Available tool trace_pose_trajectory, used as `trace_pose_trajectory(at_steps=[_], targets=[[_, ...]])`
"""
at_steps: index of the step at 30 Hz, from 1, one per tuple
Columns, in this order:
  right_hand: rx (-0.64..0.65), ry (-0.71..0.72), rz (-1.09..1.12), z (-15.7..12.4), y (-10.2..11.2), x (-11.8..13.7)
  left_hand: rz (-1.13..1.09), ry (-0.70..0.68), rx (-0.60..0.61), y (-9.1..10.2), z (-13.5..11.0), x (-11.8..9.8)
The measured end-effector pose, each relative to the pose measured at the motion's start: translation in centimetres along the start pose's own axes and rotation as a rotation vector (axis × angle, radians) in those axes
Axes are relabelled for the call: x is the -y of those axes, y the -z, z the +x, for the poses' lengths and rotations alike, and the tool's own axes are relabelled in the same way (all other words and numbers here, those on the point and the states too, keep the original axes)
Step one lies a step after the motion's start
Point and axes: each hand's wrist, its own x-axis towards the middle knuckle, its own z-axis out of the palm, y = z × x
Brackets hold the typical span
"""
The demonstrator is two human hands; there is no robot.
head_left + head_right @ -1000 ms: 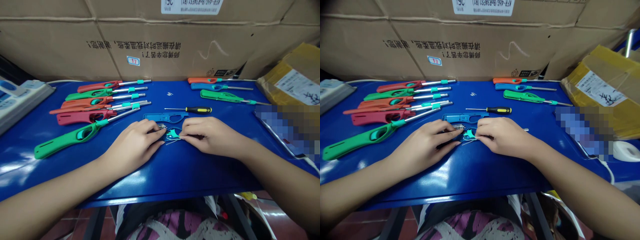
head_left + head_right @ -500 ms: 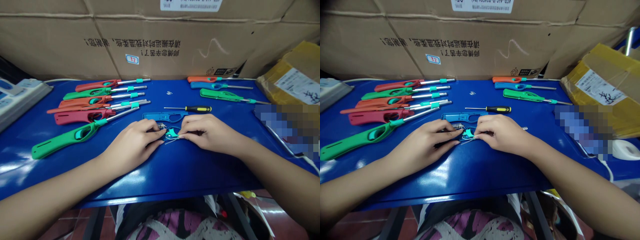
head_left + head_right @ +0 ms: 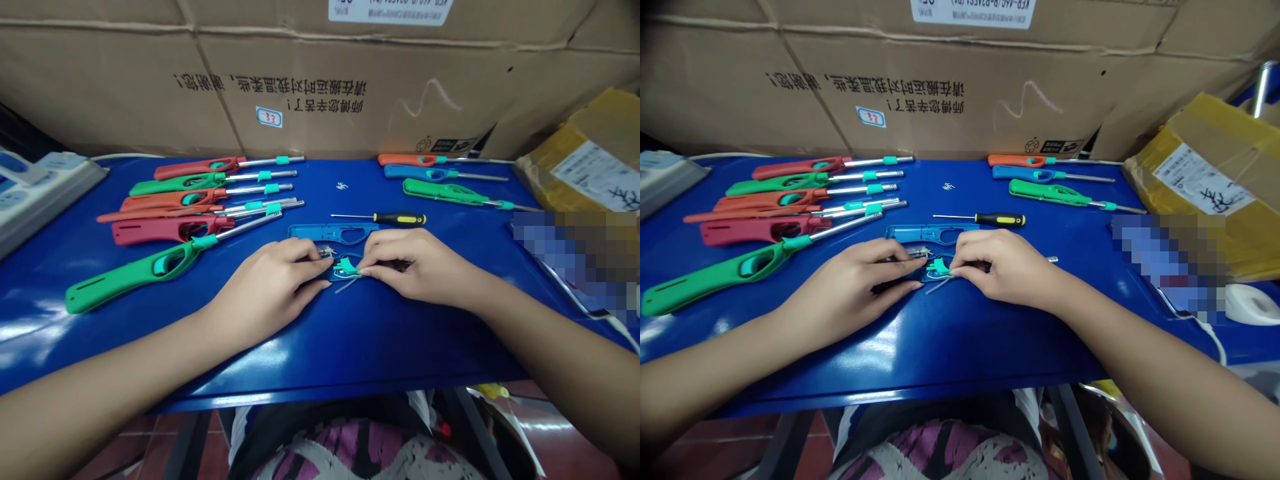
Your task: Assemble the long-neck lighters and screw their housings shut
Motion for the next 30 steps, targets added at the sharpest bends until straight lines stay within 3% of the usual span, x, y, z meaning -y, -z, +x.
trace_pose_trajectory(at_steps=[4,10,17,23,26,30], targets=[[-0.003,-0.065,-0.012,0.1,0.1,0.4,0.001,0.003,0.012,0.0,0.0,0.1],[0.033,-0.024,-0.095,-0.1,0.3,1.0,0.206,-0.056,0.026,0.2,-0.1,-0.5],[-0.071,-0.154,-0.022,0.2,-0.9,0.3,0.324,-0.087,0.028,0.1,-0.2,-1.0],[-0.128,-0.064,-0.108,-0.1,-0.4,0.4,0.307,-0.059,0.032,0.0,-0.3,-0.9],[-0.067,0.061,-0.112,-0.5,0.5,0.8,0.283,-0.046,0.036,0.0,-0.4,-0.9],[0.098,0.102,-0.239,-0.9,0.7,1.0,0.248,-0.044,0.029,0.0,-0.4,-0.7]])
